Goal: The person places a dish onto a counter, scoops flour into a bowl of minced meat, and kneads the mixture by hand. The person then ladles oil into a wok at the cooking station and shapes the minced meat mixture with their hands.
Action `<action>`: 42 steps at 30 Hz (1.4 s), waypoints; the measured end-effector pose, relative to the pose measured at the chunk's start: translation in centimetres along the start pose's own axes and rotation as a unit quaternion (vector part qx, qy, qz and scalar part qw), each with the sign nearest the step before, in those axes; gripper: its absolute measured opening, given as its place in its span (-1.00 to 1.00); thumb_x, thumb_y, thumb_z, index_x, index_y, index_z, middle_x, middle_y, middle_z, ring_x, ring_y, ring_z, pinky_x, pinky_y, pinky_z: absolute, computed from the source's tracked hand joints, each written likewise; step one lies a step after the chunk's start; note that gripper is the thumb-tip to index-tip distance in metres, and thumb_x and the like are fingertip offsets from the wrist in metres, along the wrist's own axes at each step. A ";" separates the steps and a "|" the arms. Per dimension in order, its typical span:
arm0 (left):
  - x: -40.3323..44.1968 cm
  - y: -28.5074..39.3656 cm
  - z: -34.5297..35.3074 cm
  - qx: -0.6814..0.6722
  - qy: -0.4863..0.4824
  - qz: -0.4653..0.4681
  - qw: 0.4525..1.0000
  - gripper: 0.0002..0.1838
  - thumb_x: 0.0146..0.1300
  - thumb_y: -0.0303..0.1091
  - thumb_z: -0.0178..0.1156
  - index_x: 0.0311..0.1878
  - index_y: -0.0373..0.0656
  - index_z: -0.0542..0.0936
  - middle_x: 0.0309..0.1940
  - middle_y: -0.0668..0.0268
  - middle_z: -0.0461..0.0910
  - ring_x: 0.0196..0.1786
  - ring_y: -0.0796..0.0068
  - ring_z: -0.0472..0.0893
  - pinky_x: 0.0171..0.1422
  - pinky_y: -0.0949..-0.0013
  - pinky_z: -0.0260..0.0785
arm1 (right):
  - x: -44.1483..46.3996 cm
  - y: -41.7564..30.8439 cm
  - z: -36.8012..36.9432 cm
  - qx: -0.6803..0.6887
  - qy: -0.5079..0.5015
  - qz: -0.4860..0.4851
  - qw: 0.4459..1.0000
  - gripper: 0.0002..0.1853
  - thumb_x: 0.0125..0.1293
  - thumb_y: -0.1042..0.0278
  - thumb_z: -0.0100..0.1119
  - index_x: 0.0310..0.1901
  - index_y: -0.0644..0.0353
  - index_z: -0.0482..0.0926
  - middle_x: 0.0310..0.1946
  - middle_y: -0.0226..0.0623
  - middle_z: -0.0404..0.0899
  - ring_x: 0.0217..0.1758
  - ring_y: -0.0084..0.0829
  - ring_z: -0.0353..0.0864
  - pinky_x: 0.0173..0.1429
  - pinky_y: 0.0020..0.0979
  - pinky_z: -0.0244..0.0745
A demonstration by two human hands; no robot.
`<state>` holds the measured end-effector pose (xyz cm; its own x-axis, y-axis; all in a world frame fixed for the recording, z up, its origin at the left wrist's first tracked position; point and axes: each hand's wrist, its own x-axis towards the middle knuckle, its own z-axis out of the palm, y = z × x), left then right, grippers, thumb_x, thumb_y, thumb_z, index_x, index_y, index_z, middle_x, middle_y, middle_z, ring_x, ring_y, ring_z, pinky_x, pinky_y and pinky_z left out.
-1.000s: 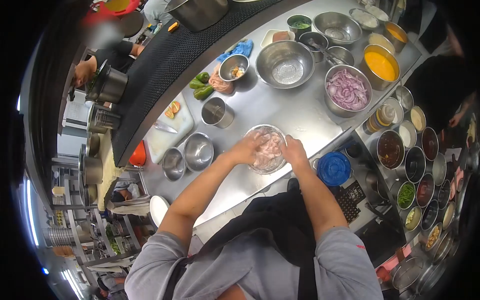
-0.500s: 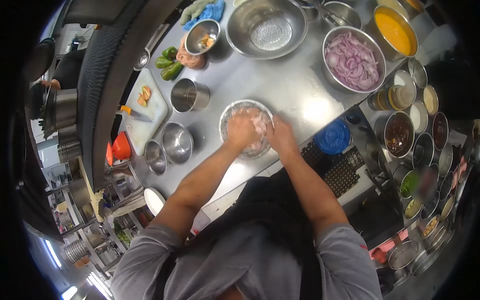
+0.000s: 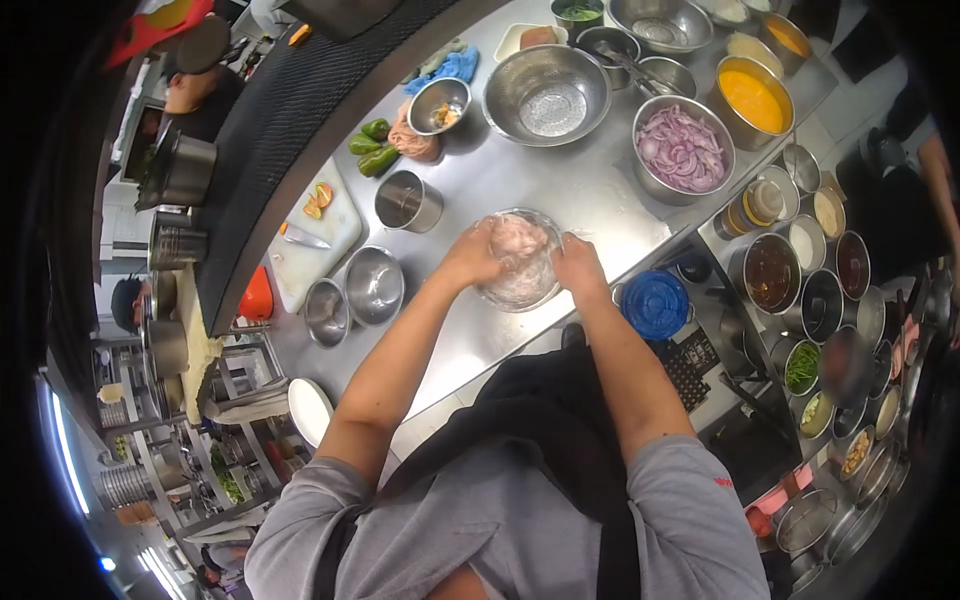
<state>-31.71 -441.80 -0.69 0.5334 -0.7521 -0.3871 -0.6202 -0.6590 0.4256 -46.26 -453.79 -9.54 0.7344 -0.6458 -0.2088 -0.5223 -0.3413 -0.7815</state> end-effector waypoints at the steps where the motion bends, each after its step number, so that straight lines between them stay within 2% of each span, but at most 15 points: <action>1: -1.2 0.3 -0.3 -0.031 0.008 0.026 0.999 -0.16 -0.10 -0.09 0.38 0.22 -0.37 0.35 0.09 -0.14 0.48 0.19 -0.02 0.47 0.30 0.18 0.31 | 0.0 -0.1 0.0 0.002 0.002 0.002 1.000 -0.73 0.18 0.29 0.04 -0.29 0.40 0.48 -0.32 0.26 0.56 -0.15 0.18 0.55 0.02 -0.06 0.45; 3: -3.5 0.4 0.6 -0.059 0.020 0.056 0.997 -0.21 -0.06 -0.09 0.36 0.21 -0.35 0.37 0.09 -0.11 0.50 0.20 -0.03 0.47 0.29 0.18 0.31 | 0.2 -0.3 -0.1 0.003 0.003 0.001 1.000 -0.70 0.20 0.25 0.03 -0.28 0.41 0.49 -0.31 0.26 0.56 -0.14 0.19 0.55 0.01 -0.05 0.45; 5: -5.0 -0.3 3.3 0.014 0.065 0.233 0.970 -0.48 0.06 -0.19 0.28 0.04 -0.33 0.53 0.02 -0.13 0.54 0.10 -0.09 0.52 0.23 0.13 0.36 | 0.4 -0.6 0.1 0.005 0.005 0.005 1.000 -0.67 0.23 0.22 0.02 -0.27 0.41 0.50 -0.29 0.26 0.55 -0.14 0.19 0.54 0.00 -0.03 0.45; 8: -5.1 0.2 4.7 0.057 0.048 0.145 0.987 -0.72 0.15 -0.30 0.20 -0.12 -0.25 0.63 -0.10 -0.10 0.59 -0.04 -0.13 0.56 0.13 0.08 0.41 | -0.2 -0.7 0.7 0.002 0.023 0.004 1.000 -0.68 0.23 0.23 0.00 -0.28 0.41 0.51 -0.29 0.28 0.55 -0.14 0.20 0.54 0.00 -0.03 0.45; 9: -4.8 0.0 4.5 0.050 0.105 0.179 0.977 -0.76 0.15 -0.35 0.18 -0.14 -0.24 0.64 -0.19 -0.07 0.61 -0.13 -0.14 0.57 0.05 0.06 0.43 | -0.5 -0.7 0.7 0.013 0.023 0.018 1.000 -0.68 0.22 0.23 0.02 -0.30 0.42 0.49 -0.31 0.27 0.55 -0.16 0.20 0.55 -0.01 -0.05 0.45; 13: -5.0 -0.1 2.8 0.009 0.167 0.197 0.966 -0.75 0.13 -0.36 0.20 -0.15 -0.27 0.64 -0.25 -0.01 0.62 -0.15 -0.14 0.58 0.00 0.07 0.45 | -0.7 0.7 1.4 0.021 0.044 0.006 0.999 -0.68 0.22 0.23 0.04 -0.32 0.44 0.48 -0.36 0.27 0.55 -0.20 0.20 0.56 -0.05 -0.05 0.45; 15: -4.9 0.4 1.0 -0.106 0.146 0.184 0.966 -0.67 0.08 -0.29 0.27 -0.11 -0.27 0.63 -0.10 -0.05 0.59 -0.04 -0.11 0.56 0.08 0.08 0.42 | -0.8 0.9 1.5 0.036 0.045 0.010 0.998 -0.69 0.22 0.24 0.03 -0.31 0.42 0.48 -0.37 0.29 0.55 -0.21 0.22 0.56 -0.06 -0.03 0.45; 19: -0.9 -2.7 3.9 -0.015 0.194 0.164 0.967 -0.47 -0.01 -0.17 0.35 0.07 -0.14 0.56 0.13 -0.06 0.47 0.14 -0.08 0.47 0.24 0.07 0.32 | -1.2 0.4 1.1 0.052 0.047 0.018 0.997 -0.72 0.22 0.27 0.03 -0.30 0.40 0.47 -0.40 0.30 0.54 -0.24 0.25 0.55 -0.11 0.02 0.46; 21: 0.6 -3.2 6.6 -0.006 0.081 0.108 0.991 -0.22 -0.12 -0.17 0.39 0.26 -0.05 0.40 0.22 -0.11 0.36 0.31 -0.04 0.33 0.38 0.06 0.18 | -0.9 0.1 1.0 0.051 0.041 0.030 0.997 -0.73 0.21 0.28 0.03 -0.31 0.40 0.46 -0.39 0.30 0.53 -0.23 0.24 0.54 -0.09 0.00 0.45; 24: 2.1 -2.4 8.9 0.008 0.093 0.098 0.991 -0.18 -0.15 -0.14 0.39 0.29 -0.01 0.36 0.18 -0.11 0.40 0.28 -0.06 0.35 0.35 0.07 0.21 | -0.6 0.0 0.9 0.063 0.033 0.053 0.996 -0.75 0.20 0.31 0.03 -0.32 0.40 0.43 -0.38 0.29 0.53 -0.22 0.23 0.54 -0.07 -0.01 0.43; 28: 2.4 0.3 7.4 -0.018 0.055 0.032 0.998 -0.31 -0.13 -0.20 0.35 0.18 -0.03 0.43 0.12 -0.07 0.47 0.22 -0.06 0.42 0.27 0.05 0.30 | -0.8 0.7 1.6 0.072 0.056 0.042 0.995 -0.77 0.20 0.34 0.03 -0.33 0.40 0.42 -0.41 0.29 0.51 -0.24 0.25 0.52 -0.11 0.01 0.42; 29: 2.6 0.4 8.6 0.029 0.150 0.052 0.987 -0.40 -0.13 -0.22 0.34 0.09 -0.06 0.50 0.02 -0.03 0.53 0.13 -0.03 0.48 0.18 0.06 0.37 | -0.8 0.9 1.6 0.078 0.050 0.044 0.995 -0.78 0.20 0.36 0.03 -0.34 0.40 0.41 -0.43 0.29 0.50 -0.26 0.27 0.51 -0.14 0.02 0.41; 33: 3.7 0.3 9.6 0.014 0.233 0.050 0.971 -0.52 -0.15 -0.19 0.35 -0.06 -0.08 0.61 -0.09 0.00 0.60 -0.03 0.04 0.59 0.02 0.11 0.46 | -0.6 1.2 2.0 0.066 0.016 0.056 0.996 -0.70 0.22 0.23 -0.03 -0.26 0.38 0.44 -0.33 0.32 0.52 -0.17 0.28 0.50 -0.01 0.09 0.38; 37: 4.8 0.6 8.5 0.034 0.214 0.017 0.976 -0.47 -0.25 -0.20 0.34 -0.10 -0.18 0.63 -0.30 0.01 0.64 -0.22 0.02 0.63 -0.09 0.10 0.48 | -0.3 0.9 2.6 0.085 0.073 0.034 0.993 -0.74 0.21 0.30 0.07 -0.34 0.41 0.43 -0.43 0.28 0.52 -0.26 0.26 0.52 -0.15 0.02 0.42; 42: 3.9 0.7 7.6 0.009 0.118 -0.050 0.992 -0.45 -0.16 -0.17 0.34 0.00 -0.12 0.60 -0.16 -0.04 0.62 -0.05 -0.01 0.60 0.06 0.07 0.45 | -1.0 0.2 -0.2 0.033 0.049 0.035 0.998 -0.71 0.19 0.27 0.07 -0.29 0.42 0.48 -0.37 0.28 0.55 -0.19 0.22 0.54 -0.04 -0.04 0.46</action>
<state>-34.43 -445.07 -8.08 0.7108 -0.6667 -0.2241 -0.5669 -0.7316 0.3787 -47.18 -453.37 -9.42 0.6488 -0.7319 -0.2081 -0.5388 -0.2488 -0.8048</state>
